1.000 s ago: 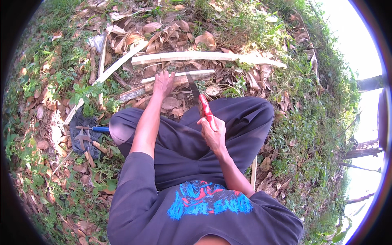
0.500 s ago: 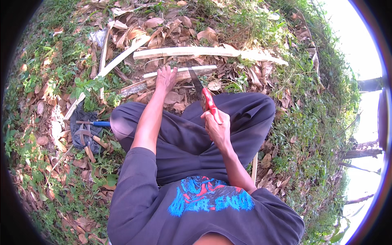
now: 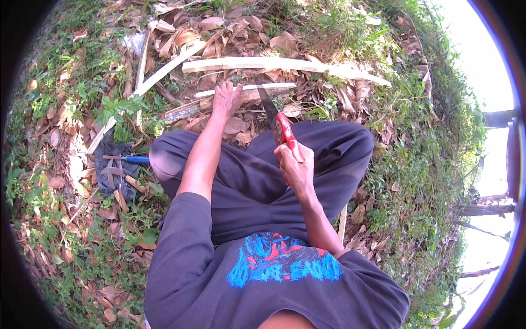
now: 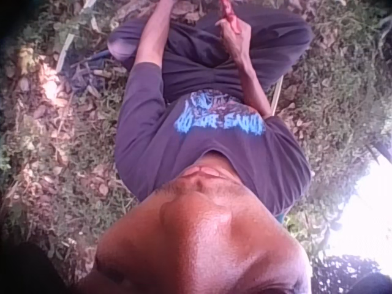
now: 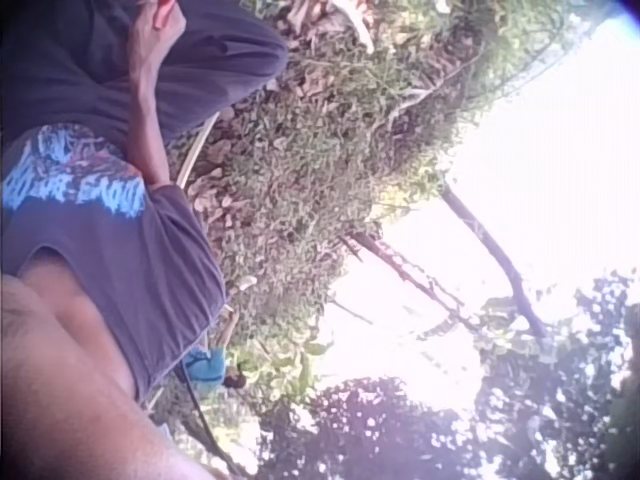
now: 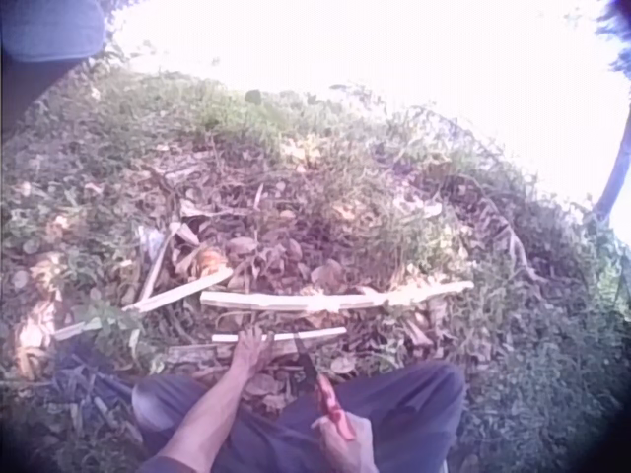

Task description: The person sits on the ground and uses a red hand saw to cut a long piece of bamboo into smaller sections. The person holds the bamboo with one hand and saws through it with the other, repeating the process to create multiple pieces.

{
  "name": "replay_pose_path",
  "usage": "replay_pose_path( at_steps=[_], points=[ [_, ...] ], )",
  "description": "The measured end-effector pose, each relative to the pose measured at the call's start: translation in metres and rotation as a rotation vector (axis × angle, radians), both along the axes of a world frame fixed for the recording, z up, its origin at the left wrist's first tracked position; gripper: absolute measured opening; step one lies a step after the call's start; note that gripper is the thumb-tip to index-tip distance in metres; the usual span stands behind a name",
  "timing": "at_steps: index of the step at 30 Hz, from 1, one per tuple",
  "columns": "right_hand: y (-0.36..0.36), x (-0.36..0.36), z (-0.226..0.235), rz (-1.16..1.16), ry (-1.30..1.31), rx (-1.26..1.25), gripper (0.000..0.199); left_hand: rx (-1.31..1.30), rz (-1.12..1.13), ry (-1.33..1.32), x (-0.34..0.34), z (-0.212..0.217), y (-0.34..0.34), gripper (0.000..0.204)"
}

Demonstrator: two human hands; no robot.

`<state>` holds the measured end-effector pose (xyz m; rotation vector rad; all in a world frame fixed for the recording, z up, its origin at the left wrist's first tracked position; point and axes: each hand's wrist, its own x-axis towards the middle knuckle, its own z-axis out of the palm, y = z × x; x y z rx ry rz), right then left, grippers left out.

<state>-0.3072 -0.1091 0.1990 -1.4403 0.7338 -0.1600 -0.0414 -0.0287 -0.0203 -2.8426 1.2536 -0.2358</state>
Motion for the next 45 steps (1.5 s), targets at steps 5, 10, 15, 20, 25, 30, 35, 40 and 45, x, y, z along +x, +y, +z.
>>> replay_pose_path(
  at_steps=[5, 10, 15, 20, 25, 30, 35, 40, 45],
  points=[
    [-0.007, 0.006, 0.0, 0.048, -0.006, -0.001, 0.021, 0.019, 0.012, 0.006, 0.001, -0.001, -0.004, 0.042],
    [-0.008, 0.006, 0.004, 0.04, -0.008, 0.013, 0.019, 0.026, 0.037, 0.047, 0.003, -0.005, -0.003, 0.054],
    [-0.005, 0.004, 0.01, 0.052, -0.006, 0.0, 0.019, 0.026, 0.018, 0.019, 0.0, -0.004, -0.004, 0.056],
    [-0.008, 0.008, 0.01, 0.046, 0.008, -0.002, 0.019, 0.032, 0.023, 0.006, 0.0, -0.002, -0.004, 0.042],
    [-0.015, 0.015, 0.008, 0.05, 0.01, -0.011, 0.02, 0.026, 0.025, 0.008, 0.002, -0.001, -0.004, 0.04],
    [-0.017, 0.01, 0.019, 0.056, 0.022, 0.027, 0.02, 0.043, 0.016, 0.026, 0.0, -0.003, -0.003, 0.051],
    [-0.03, 0.033, 0.021, 0.038, 0.032, 0.047, 0.02, 0.075, 0.023, 0.051, 0.001, -0.003, -0.006, 0.053],
    [-0.023, 0.043, 0.014, 0.072, 0.027, -0.034, 0.021, 0.017, 0.016, -0.092, 0.0, -0.007, -0.002, 0.043],
    [-0.013, 0.024, 0.019, 0.099, 0.019, -0.082, 0.02, 0.029, 0.012, -0.031, -0.002, -0.005, -0.002, 0.044]
  ],
)
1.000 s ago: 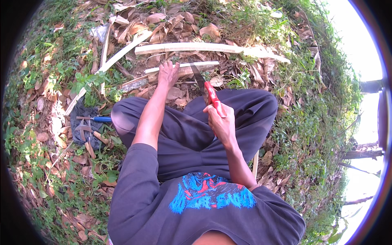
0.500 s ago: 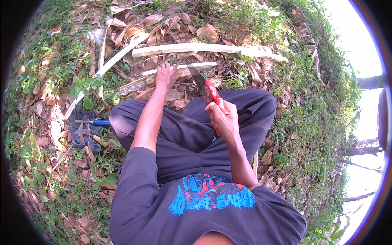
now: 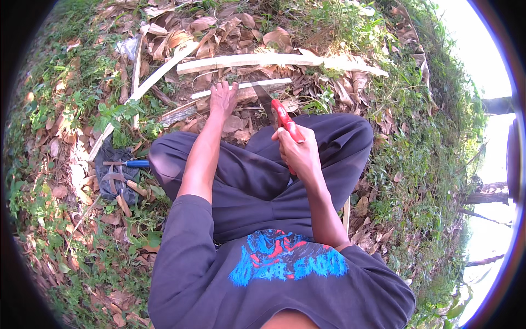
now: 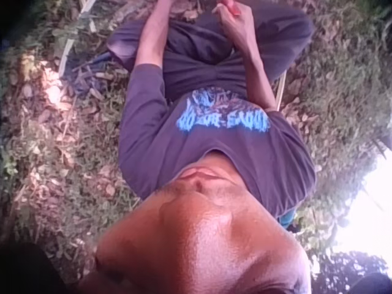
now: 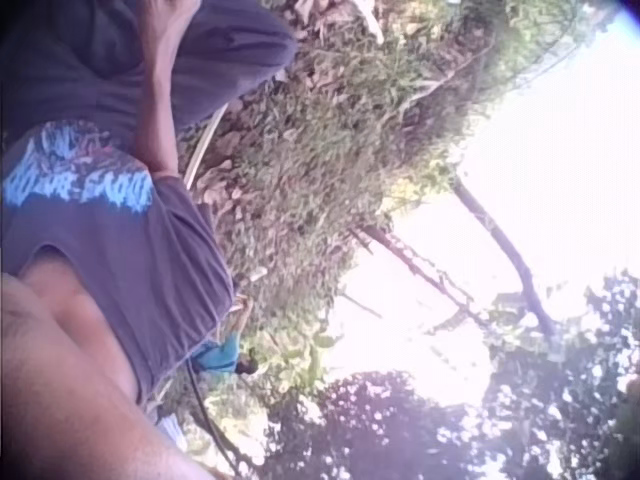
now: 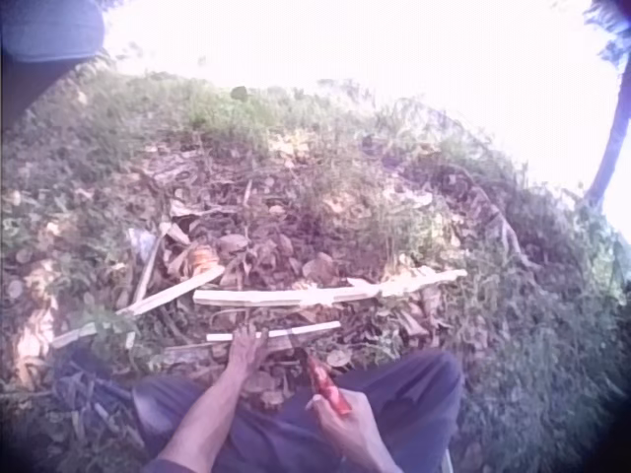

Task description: The person sits on the ground and uses a red hand saw to cut a long piece of bamboo into smaller sections. The person holds the bamboo with one hand and saws through it with the other, repeating the process to create multiple pieces.

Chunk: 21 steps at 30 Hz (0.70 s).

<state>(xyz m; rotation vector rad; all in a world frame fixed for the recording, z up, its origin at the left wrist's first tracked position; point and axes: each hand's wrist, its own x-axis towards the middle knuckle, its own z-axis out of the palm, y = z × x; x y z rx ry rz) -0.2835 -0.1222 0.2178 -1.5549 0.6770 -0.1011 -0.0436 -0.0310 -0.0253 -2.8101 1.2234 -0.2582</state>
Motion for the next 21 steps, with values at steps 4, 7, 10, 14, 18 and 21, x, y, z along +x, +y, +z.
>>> replay_pose_path(
  at_steps=[4, 7, 10, 14, 18, 21],
  points=[
    [-0.01, 0.022, -0.027, -0.045, -0.011, -0.011, 0.019, 0.012, 0.003, 0.002, 0.002, 0.004, -0.001, 0.043],
    [-0.008, 0.016, -0.027, -0.012, -0.01, -0.062, 0.019, -0.019, -0.024, -0.002, 0.0, 0.004, 0.001, 0.042],
    [0.003, -0.008, -0.004, 0.019, 0.001, -0.039, 0.021, -0.007, -0.002, -0.011, 0.001, -0.001, 0.002, 0.042],
    [-0.001, -0.01, -0.009, -0.009, 0.017, -0.094, 0.021, -0.019, -0.026, -0.006, 0.003, 0.002, -0.001, 0.042],
    [-0.012, 0.02, -0.035, -0.017, 0.012, -0.097, 0.018, -0.039, -0.042, -0.036, 0.003, 0.001, 0.001, 0.042],
    [-0.01, 0.015, -0.026, 0.001, 0.01, -0.096, 0.018, -0.03, -0.038, -0.013, 0.002, 0.005, 0.0, 0.042]
  ],
)
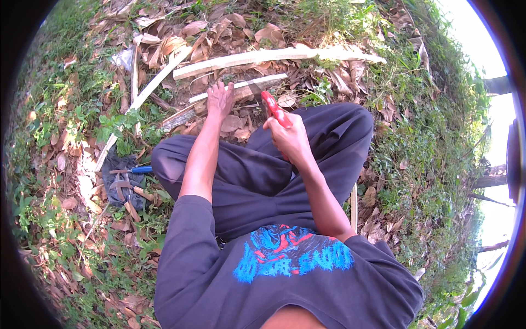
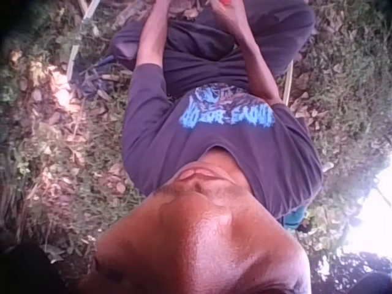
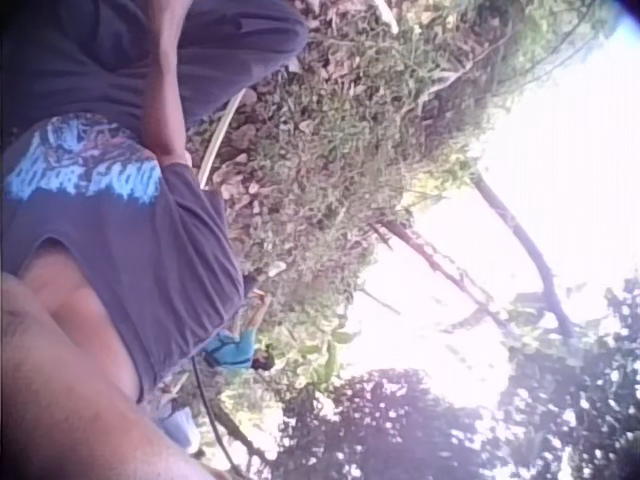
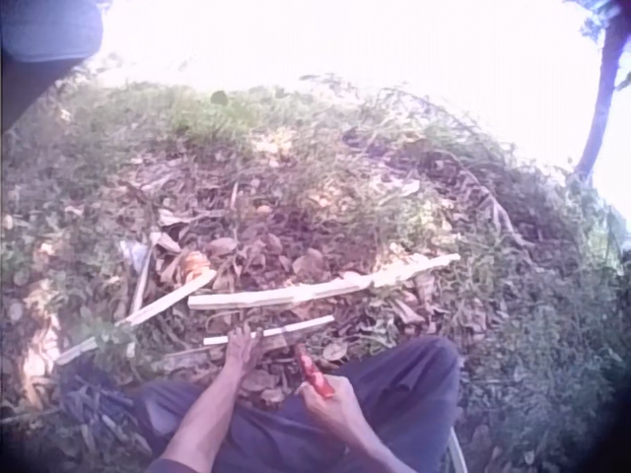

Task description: The person sits on the ground and uses a red hand saw to cut a long piece of bamboo into smaller sections. The person holds the bamboo with one hand and saws through it with the other, repeating the process to create multiple pieces.

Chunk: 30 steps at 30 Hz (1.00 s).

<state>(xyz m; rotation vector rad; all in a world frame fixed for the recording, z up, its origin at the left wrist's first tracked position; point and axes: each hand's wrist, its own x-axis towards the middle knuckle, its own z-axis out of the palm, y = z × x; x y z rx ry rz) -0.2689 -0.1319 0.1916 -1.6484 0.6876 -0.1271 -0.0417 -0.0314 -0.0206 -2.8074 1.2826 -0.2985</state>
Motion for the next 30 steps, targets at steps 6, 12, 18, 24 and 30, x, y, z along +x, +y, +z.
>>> replay_pose_path(
  at_steps=[6, 12, 18, 24, 30],
  points=[
    [0.01, -0.053, 0.031, -0.027, 0.048, 0.035, 0.02, -0.079, -0.033, 0.041, 0.004, -0.005, 0.003, 0.041],
    [-0.002, -0.018, 0.025, 0.043, 0.026, 0.007, 0.019, -0.031, -0.062, 0.079, 0.005, 0.003, 0.0, 0.055],
    [-0.003, 0.002, -0.019, -0.045, 0.052, -0.116, 0.018, -0.015, -0.046, 0.029, 0.0, 0.005, 0.006, 0.061],
    [0.02, -0.044, 0.011, -0.06, -0.069, -0.069, 0.017, -0.012, -0.055, 0.028, -0.003, 0.008, 0.006, 0.058],
    [0.026, -0.05, 0.012, -0.07, -0.037, -0.087, 0.017, -0.024, -0.051, 0.048, -0.001, 0.006, 0.008, 0.062]
  ],
)
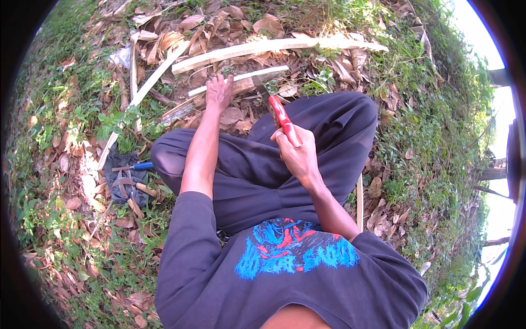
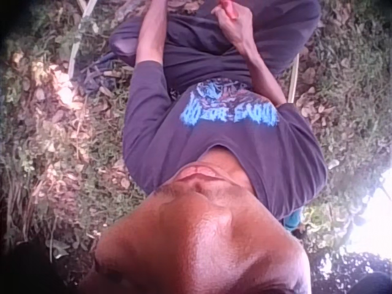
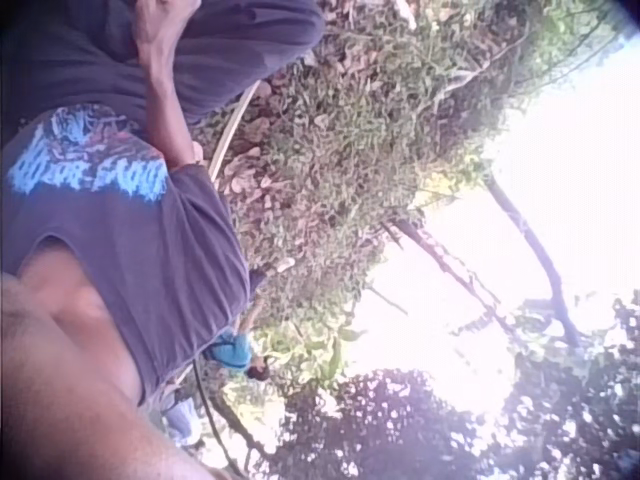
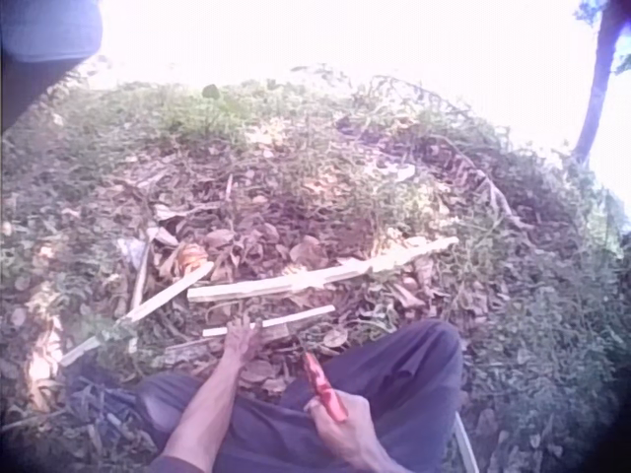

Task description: The person sits on the ground and uses a red hand saw to cut a long piece of bamboo into smaller sections. The person holds the bamboo with one hand and saws through it with the other, repeating the process to create multiple pieces.

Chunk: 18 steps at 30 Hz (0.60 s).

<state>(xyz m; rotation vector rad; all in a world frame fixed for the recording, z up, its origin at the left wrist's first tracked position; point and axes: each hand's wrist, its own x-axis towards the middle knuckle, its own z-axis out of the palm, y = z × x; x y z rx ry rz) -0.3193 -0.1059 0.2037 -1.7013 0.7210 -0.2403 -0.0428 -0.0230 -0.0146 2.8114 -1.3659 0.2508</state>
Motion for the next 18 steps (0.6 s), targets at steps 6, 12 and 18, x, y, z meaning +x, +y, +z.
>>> replay_pose_path(
  at_steps=[6, 12, 18],
  points=[
    [0.003, 0.008, -0.005, 0.009, -0.012, -0.064, 0.016, -0.012, -0.001, 0.007, -0.002, 0.0, -0.001, 0.061],
    [0.011, 0.011, -0.004, 0.004, -0.055, -0.117, 0.015, -0.011, -0.003, 0.0, 0.0, 0.002, -0.002, 0.059],
    [0.008, 0.013, -0.005, 0.033, -0.022, -0.114, 0.016, -0.039, 0.002, -0.037, 0.002, -0.009, 0.001, 0.05]
  ],
)
